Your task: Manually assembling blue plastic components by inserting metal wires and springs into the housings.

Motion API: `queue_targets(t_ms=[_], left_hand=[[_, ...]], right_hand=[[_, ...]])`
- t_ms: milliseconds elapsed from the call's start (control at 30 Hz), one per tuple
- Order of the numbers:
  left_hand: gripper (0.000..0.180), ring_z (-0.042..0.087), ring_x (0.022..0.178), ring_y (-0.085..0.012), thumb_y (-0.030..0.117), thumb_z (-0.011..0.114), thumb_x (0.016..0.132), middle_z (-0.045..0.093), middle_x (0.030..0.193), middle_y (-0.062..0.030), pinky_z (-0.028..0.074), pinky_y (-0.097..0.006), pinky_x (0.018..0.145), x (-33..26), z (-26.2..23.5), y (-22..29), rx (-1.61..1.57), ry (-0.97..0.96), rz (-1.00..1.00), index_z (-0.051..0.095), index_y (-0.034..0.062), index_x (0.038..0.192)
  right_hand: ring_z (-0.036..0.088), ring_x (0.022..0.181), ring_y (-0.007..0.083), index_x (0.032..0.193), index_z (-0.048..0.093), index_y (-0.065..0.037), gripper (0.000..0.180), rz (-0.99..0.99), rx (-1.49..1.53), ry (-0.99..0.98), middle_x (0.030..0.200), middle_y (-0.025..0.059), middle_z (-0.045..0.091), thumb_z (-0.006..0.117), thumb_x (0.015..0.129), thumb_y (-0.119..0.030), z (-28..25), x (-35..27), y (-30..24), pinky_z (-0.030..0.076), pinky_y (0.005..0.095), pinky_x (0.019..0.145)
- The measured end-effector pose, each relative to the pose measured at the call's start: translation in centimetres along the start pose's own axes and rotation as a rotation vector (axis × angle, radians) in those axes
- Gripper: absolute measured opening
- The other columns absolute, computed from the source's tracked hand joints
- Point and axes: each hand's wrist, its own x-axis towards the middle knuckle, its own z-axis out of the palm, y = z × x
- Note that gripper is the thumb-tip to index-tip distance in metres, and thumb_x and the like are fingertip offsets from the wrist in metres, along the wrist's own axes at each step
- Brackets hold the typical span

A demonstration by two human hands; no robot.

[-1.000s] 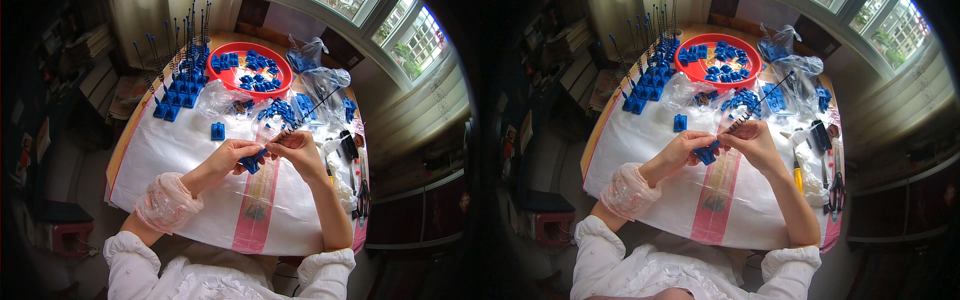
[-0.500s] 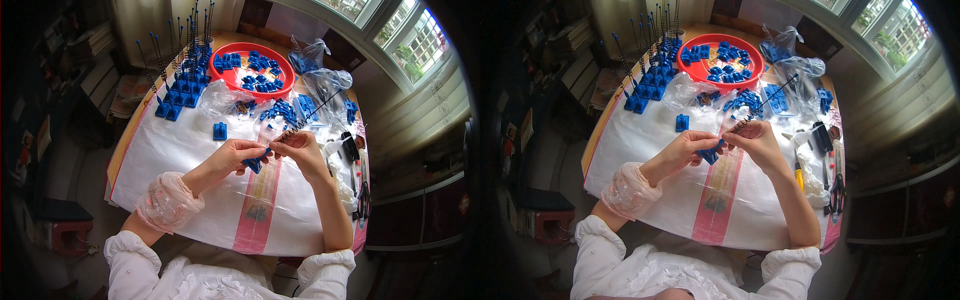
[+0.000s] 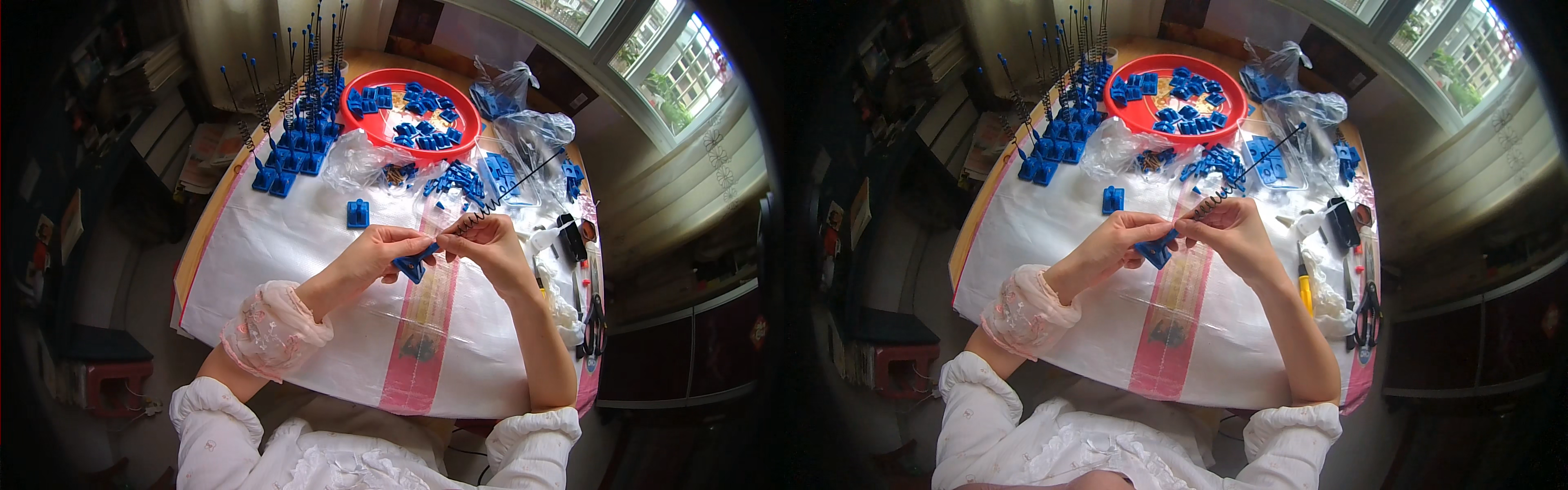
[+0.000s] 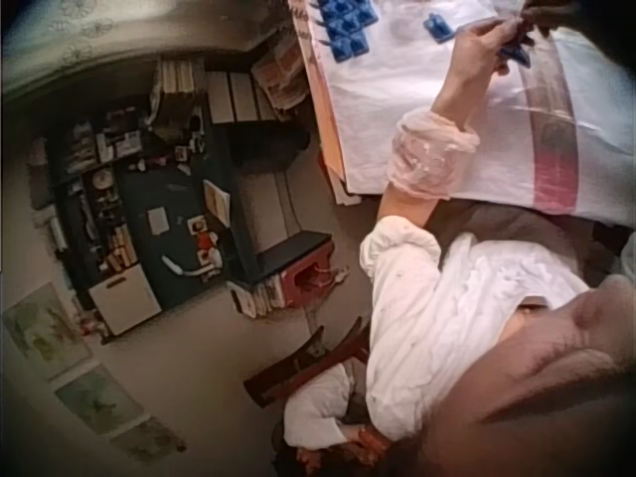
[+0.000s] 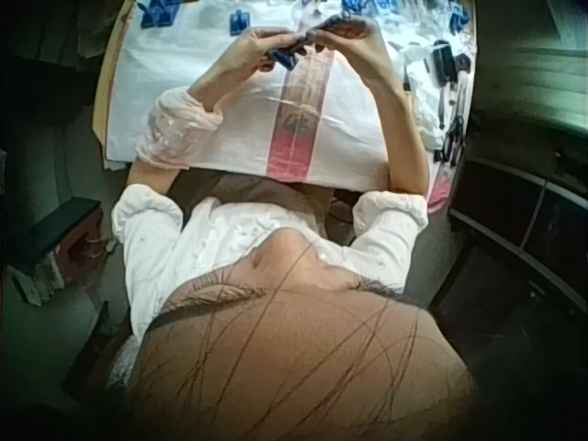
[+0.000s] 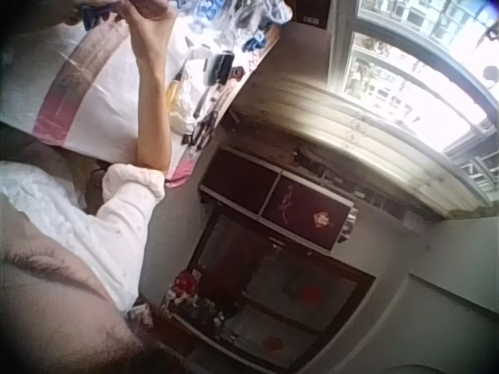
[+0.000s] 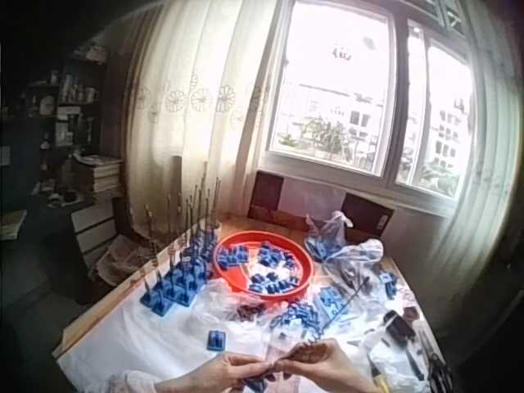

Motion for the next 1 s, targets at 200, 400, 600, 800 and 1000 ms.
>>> queue_targets(t_ms=[200,400,600,800,1000], left_hand=[[0.025,0.052,0.059,0.0023,0.031,0.062,0.096,0.072,0.085,0.0016,0.028,-0.016,0.049,0.03,-0.13,0.02,-0.029,-0.017,-0.011,0.071,0.0107,0.106],[0.026,0.051,0.06,0.0024,0.03,0.065,0.093,0.071,0.086,0.0024,0.028,-0.016,0.051,-0.26,0.23,0.5,-0.03,0.004,-0.037,0.071,0.0103,0.11],[0.028,0.052,0.063,0.0025,0.021,0.073,0.088,0.071,0.087,0.003,0.03,-0.016,0.052,-0.01,-0.06,0.06,-0.003,0.019,0.002,0.07,0.0094,0.113],[0.028,0.054,0.066,0.0022,0.02,0.074,0.087,0.071,0.087,0.0028,0.03,-0.016,0.053,0.09,-0.24,-0.03,-0.019,0.027,0.0,0.07,0.0093,0.113],[0.027,0.056,0.067,0.0017,0.023,0.073,0.088,0.071,0.088,0.0026,0.031,-0.016,0.054,0.0,-0.2,0.02,-0.022,0.033,-0.007,0.07,0.01,0.111]], right_hand=[[0.063,0.068,0.0104,0.089,0.073,0.001,0.012,-0.014,0.008,0.005,0.078,0.0054,0.07,0.076,0.084,-0.009,-0.08,0.05,0.11,0.05,0.0241,0.064],[0.063,0.067,0.0102,0.089,0.073,0.001,0.012,-0.012,-0.002,0.016,0.077,0.0055,0.07,0.076,0.084,-0.009,-0.09,0.01,-0.1,0.05,0.0241,0.064],[0.064,0.068,0.0104,0.088,0.073,0.001,0.012,-0.013,-0.001,0.028,0.076,0.0056,0.07,0.076,0.083,-0.009,-0.13,0.05,-0.07,0.05,0.024,0.064],[0.064,0.067,0.0104,0.089,0.073,0.002,0.013,-0.005,-0.013,0.02,0.076,0.0056,0.07,0.076,0.083,-0.009,-0.04,0.02,-0.18,0.05,0.0239,0.064],[0.064,0.068,0.0106,0.089,0.073,0.002,0.014,-0.003,-0.011,0.016,0.077,0.0059,0.07,0.077,0.083,-0.009,0.06,0.01,-0.16,0.05,0.0239,0.064]])
